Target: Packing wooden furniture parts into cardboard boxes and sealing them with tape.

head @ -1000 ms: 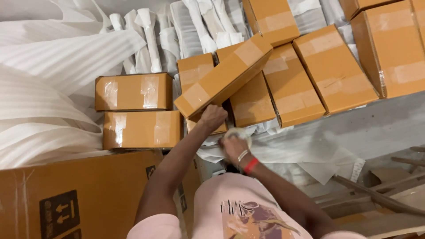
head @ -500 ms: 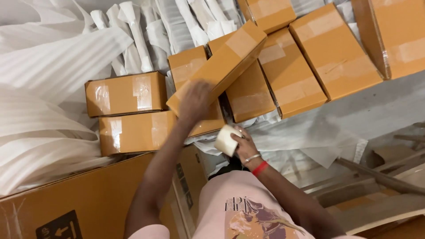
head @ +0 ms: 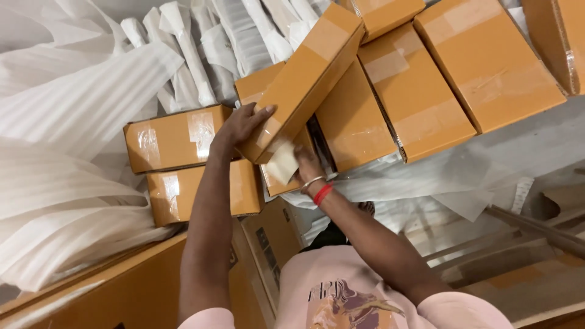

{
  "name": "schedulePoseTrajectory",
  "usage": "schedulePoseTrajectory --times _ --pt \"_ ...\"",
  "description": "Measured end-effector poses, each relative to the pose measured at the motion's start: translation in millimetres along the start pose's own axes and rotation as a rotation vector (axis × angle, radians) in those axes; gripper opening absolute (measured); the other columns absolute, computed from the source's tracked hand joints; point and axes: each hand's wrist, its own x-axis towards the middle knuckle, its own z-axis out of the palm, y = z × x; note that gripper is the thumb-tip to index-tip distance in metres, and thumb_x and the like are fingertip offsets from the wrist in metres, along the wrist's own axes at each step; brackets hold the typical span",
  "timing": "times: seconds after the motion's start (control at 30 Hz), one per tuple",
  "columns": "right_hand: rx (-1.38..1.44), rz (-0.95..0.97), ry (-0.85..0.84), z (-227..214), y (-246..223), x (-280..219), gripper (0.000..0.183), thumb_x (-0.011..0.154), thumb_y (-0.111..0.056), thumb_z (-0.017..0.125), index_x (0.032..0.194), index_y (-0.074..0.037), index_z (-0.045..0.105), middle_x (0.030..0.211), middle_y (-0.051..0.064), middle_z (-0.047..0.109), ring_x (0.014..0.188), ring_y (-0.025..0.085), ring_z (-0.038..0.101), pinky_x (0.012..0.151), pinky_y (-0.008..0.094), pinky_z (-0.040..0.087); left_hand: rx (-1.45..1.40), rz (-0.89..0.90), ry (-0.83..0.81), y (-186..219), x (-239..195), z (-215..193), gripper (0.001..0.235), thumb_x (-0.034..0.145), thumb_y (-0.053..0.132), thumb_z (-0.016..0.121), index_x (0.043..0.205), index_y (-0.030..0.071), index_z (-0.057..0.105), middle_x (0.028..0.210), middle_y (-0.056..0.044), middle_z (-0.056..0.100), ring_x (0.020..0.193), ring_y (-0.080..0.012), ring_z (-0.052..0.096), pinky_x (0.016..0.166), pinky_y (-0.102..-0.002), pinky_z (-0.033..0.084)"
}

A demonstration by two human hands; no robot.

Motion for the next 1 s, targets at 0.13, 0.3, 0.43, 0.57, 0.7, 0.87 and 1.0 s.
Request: schedulePoseTrajectory --times 0.13,0.3,0.43,0.57,0.7,0.87,1.0 --pt "-0.047 0.492 -0.565 -2 51 -41 0.045 0.100 -0.035 0.059 0.134 -0.007 0.062 0.129 0.010 0.067 0.118 0.021 0.065 0.099 0.038 0.055 0.002 0.028 -0.031 -9 13 -2 0.090 0.085 0.077 0.052 0.127 -0.001 0.068 0.113 -0.022 0.076 0.102 -0.0308 0.074 0.089 -0.042 0.057" --pt "-0.895 0.166 -0.946 21 31 -92 0.051 0.094 -0.027 0.068 0.138 -0.002 0.061 0.140 0.016 0.064 0.129 0.025 0.060 0.109 0.038 0.046 -0.174 0.009 -0.110 -89 45 8 0.091 0.088 0.075 0.049 0.143 0.004 0.055 0.137 -0.018 0.062 0.123 -0.0295 0.059 0.104 -0.040 0.045" --pt "-1.035 0.061 -0.848 -55 -56 -105 0.050 0.095 -0.016 0.074 0.140 -0.001 0.058 0.145 0.014 0.055 0.134 0.022 0.050 0.113 0.037 0.039 -0.609 -0.054 0.110 -137 27 23 0.099 0.093 0.079 0.043 0.148 -0.002 0.052 0.145 -0.026 0.061 0.133 -0.0354 0.060 0.107 -0.045 0.048" --pt "-0.728 0.275 -0.577 -144 -135 -122 0.044 0.093 -0.016 0.070 0.135 -0.003 0.065 0.123 0.015 0.070 0.110 0.025 0.064 0.097 0.039 0.052 -0.902 -0.448 0.125 -148 -23 87 0.108 0.089 0.085 0.050 0.155 -0.001 0.046 0.152 -0.034 0.038 0.131 -0.0502 0.040 0.094 -0.061 0.051" --pt "-0.767 0.033 -0.439 -181 -181 -142 0.043 0.092 -0.012 0.068 0.133 -0.001 0.065 0.126 0.010 0.071 0.117 0.018 0.065 0.101 0.031 0.051 -1.522 -0.394 -0.015 -69 -64 109 0.092 0.075 0.080 0.052 0.143 0.018 0.049 0.138 -0.013 0.056 0.117 -0.0459 0.060 0.089 -0.062 0.054" --pt "-0.651 0.240 -0.122 -207 -198 -165 0.044 0.089 -0.011 0.065 0.132 -0.004 0.063 0.120 0.011 0.073 0.104 0.023 0.068 0.092 0.036 0.056 -1.946 -0.199 -0.120 -79 -51 154 0.082 0.091 0.070 0.061 0.149 0.012 0.051 0.142 -0.013 0.060 0.120 -0.0349 0.064 0.095 -0.052 0.055" --pt "-0.696 0.183 -0.285 -240 -202 -156 0.042 0.089 -0.006 0.066 0.130 0.001 0.067 0.124 0.010 0.071 0.112 0.018 0.065 0.098 0.031 0.052 -1.688 -0.295 0.097 -41 -69 177 0.067 0.088 0.047 0.065 0.142 0.009 0.050 0.137 -0.014 0.061 0.121 -0.0337 0.063 0.097 -0.053 0.054"
